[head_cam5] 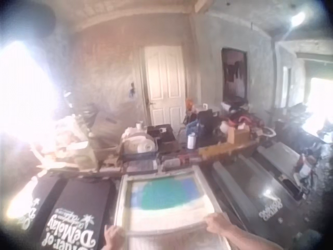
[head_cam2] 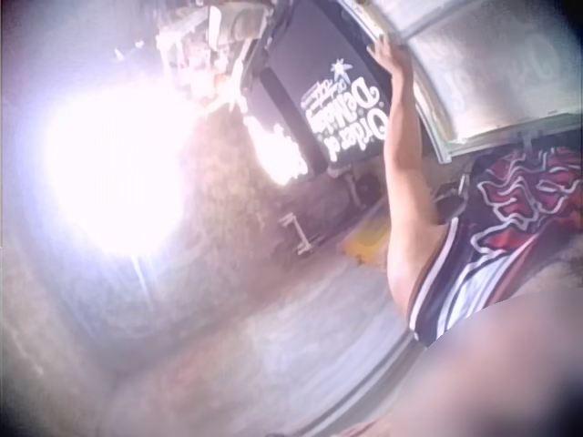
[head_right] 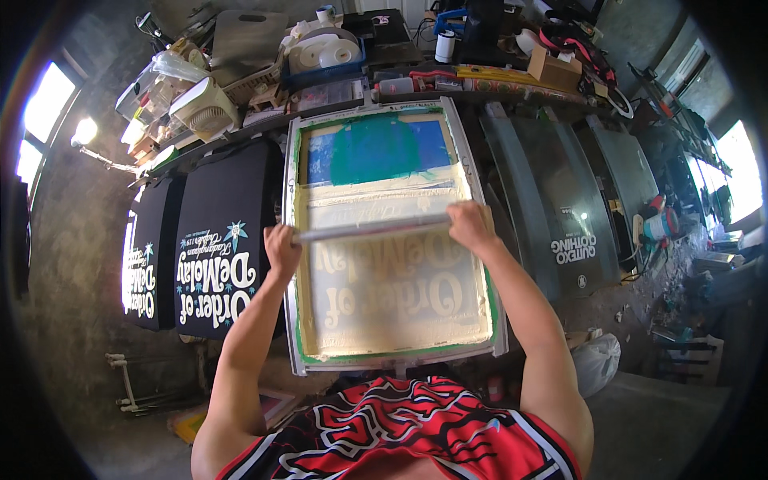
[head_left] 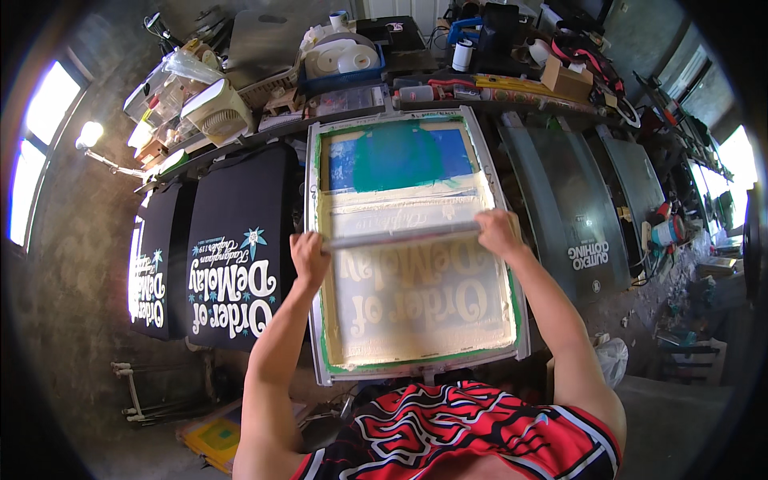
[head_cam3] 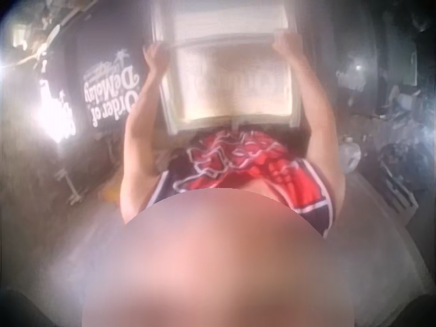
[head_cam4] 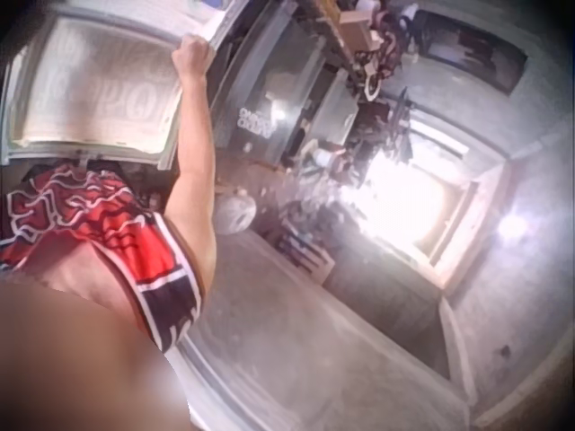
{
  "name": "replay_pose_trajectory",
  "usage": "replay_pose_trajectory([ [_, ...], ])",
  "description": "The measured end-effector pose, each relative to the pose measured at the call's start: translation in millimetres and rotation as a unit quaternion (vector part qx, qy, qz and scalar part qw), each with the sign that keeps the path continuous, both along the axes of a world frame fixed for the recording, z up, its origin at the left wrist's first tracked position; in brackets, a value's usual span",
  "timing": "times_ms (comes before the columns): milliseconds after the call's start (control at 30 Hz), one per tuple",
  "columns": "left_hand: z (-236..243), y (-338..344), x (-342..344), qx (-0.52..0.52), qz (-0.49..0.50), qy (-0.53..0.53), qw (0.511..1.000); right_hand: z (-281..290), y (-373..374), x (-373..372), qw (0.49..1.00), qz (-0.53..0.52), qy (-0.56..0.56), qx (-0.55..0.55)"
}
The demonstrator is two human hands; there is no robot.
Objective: The person uses a squeegee to pull white ink across a screen printing frame, applying the design onto a black t-shirt laid on a table. The person repeats the squeegee stroke multiple times to ensure even ink coverage.
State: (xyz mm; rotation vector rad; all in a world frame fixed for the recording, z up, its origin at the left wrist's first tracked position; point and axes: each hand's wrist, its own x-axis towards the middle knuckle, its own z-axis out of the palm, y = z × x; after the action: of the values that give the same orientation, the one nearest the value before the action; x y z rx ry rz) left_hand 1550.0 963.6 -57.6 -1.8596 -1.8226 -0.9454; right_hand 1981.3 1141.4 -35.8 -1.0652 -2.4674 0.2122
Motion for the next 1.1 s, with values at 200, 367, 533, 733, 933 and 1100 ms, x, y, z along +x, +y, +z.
replay_pose_trajectory([
  [200, -17.1, 124.4, -27.5, -0.053, 0.023, -0.033, 0.998, -2.5, 113.0, -37.9, 0.996, -0.053, -0.072, 0.001],
  [367, -25.5, 148.7, -22.1, -0.108, 0.041, -0.034, 0.993, 2.3, 120.5, -31.1, 0.986, -0.104, -0.133, -0.016],
  [533, -22.9, 88.0, 9.8, -0.153, 0.046, -0.045, 0.986, 4.1, 49.0, 1.9, 0.987, -0.114, -0.099, -0.054],
  [733, -30.9, -43.3, 63.9, -0.145, 0.016, -0.048, 0.988, -7.4, -99.9, 69.2, 0.988, -0.120, -0.074, -0.067],
  [933, -16.7, -185.6, 120.6, -0.135, -0.052, -0.078, 0.986, -1.0, -231.9, 123.2, 0.994, -0.089, -0.036, -0.054],
  [1100, 9.3, -236.6, 118.3, -0.170, -0.071, -0.109, 0.977, 23.5, -250.7, 123.0, 0.994, -0.025, -0.056, -0.089],
])
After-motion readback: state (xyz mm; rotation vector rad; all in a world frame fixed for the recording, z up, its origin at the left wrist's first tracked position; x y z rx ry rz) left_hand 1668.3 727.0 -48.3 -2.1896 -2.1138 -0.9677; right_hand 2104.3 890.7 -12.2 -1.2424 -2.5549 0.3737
